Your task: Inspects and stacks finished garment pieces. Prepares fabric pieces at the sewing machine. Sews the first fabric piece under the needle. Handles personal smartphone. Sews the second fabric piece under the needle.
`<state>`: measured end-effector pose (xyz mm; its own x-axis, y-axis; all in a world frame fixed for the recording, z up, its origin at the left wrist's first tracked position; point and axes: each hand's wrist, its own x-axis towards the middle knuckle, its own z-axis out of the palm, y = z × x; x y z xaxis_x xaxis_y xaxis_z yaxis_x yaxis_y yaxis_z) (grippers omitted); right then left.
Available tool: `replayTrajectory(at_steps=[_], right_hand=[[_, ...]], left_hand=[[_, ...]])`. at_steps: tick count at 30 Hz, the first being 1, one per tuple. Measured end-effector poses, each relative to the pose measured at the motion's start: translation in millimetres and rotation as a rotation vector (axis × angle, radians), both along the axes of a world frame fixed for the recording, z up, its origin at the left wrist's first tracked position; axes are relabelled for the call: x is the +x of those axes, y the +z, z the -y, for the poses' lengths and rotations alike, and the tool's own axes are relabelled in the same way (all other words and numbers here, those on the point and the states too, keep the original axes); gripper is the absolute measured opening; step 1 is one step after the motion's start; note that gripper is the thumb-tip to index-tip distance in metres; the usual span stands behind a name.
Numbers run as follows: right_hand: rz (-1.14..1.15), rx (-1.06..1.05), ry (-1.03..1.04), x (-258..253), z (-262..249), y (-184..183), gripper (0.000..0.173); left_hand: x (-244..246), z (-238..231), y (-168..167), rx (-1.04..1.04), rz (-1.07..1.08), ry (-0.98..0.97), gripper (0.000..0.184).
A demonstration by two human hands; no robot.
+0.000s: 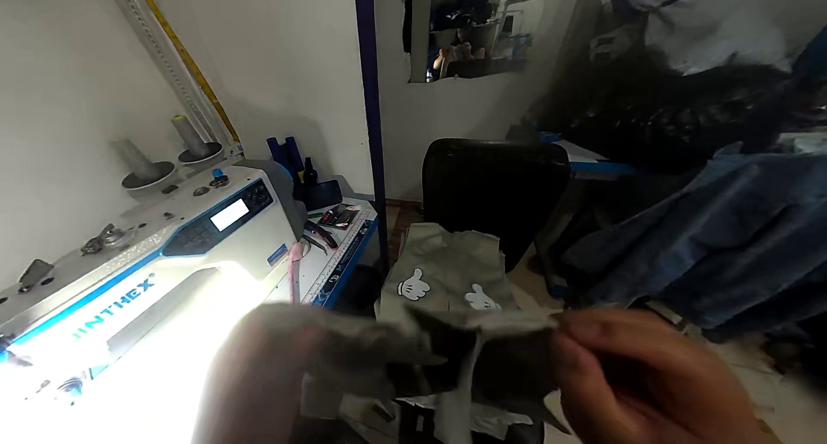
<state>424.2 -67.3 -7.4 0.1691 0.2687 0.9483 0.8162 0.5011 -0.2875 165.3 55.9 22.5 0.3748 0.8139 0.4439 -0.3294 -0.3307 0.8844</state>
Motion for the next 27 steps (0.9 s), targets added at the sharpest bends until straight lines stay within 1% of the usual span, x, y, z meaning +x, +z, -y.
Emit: replayTrajectory(at_steps=[2, 4, 6, 8, 9, 11, 13, 14, 15, 16, 17, 19, 21, 23, 25, 27], right_hand=[[-0.013, 0.038, -0.086, 23.7, -17.4, 8.7, 0.012], [-0.039, 0.001, -0.13, 52.8, -40.6, 14.6, 0.014], [-0.112, -0.132, -0.162, 85.4, -67.2, 17.0, 0.024], [-0.202, -0.307, -0.216, 120.2, -96.0, 14.6, 0.028], [-0.218, -0.376, -0.256, 137.7, -109.4, 9.9, 0.028], [-0.227, -0.52, -0.335, 172.4, -131.8, -8.4, 0.026], [-0.227, -0.786, -0.401, 204.0, -143.2, -41.2, 0.029], [-0.235, -0.946, -0.433, 217.5, -146.9, -62.4, 0.032], [-0.252, -1.098, -0.456, 225.4, -147.9, -83.7, 0.036], [-0.276, -1.207, -0.466, 229.0, -146.4, -104.3, 0.041], [-0.298, -1.243, -0.479, 227.9, -143.1, -121.2, 0.044], [-0.28, -1.172, -0.523, 215.1, -135.3, -137.6, 0.04], [-0.215, -1.056, -0.534, 191.9, -126.9, -137.0, 0.039], [-0.125, -0.958, -0.479, 171.5, -127.2, -131.1, 0.038], [-0.015, -0.967, -0.384, 157.9, -135.8, -134.3, 0.041], [0.076, -1.102, -0.28, 147.5, -148.4, -148.2, 0.046]], left_hand=[[32.3, -19.8, 5.8, -0.009, -0.039, 0.073, 0.01], [69.3, -41.4, 11.1, -0.067, -0.091, 0.047, 0.014], [114.1, -68.4, 12.7, -0.133, -0.143, 0.034, 0.019], [163.0, -101.9, 8.0, -0.194, -0.194, 0.029, 0.025], [185.1, -119.2, 1.0, -0.214, -0.236, 0.013, 0.029], [216.8, -148.0, -22.1, -0.227, -0.414, 0.029, 0.038], [221.2, -157.9, -55.1, -0.227, -0.648, 0.055, 0.055], [213.3, -157.8, -72.8, -0.223, -0.753, 0.054, 0.067], [200.5, -154.7, -92.2, -0.194, -0.824, 0.056, 0.072], [182.8, -148.2, -110.4, -0.139, -0.869, 0.058, 0.072], [160.8, -138.2, -125.3, -0.066, -0.901, 0.059, 0.068], [109.7, -111.6, -145.6, 0.084, -0.98, 0.051, 0.053], [51.5, -77.9, -162.3, 0.188, -1.034, 0.018, 0.042], [-7.2, -39.1, -176.9, 0.265, -1.018, 0.036, 0.032], [-60.9, 0.0, -186.5, 0.319, -0.976, 0.084, 0.023], [-103.9, 35.6, -180.7, 0.239, -1.009, 0.102, 0.022]])
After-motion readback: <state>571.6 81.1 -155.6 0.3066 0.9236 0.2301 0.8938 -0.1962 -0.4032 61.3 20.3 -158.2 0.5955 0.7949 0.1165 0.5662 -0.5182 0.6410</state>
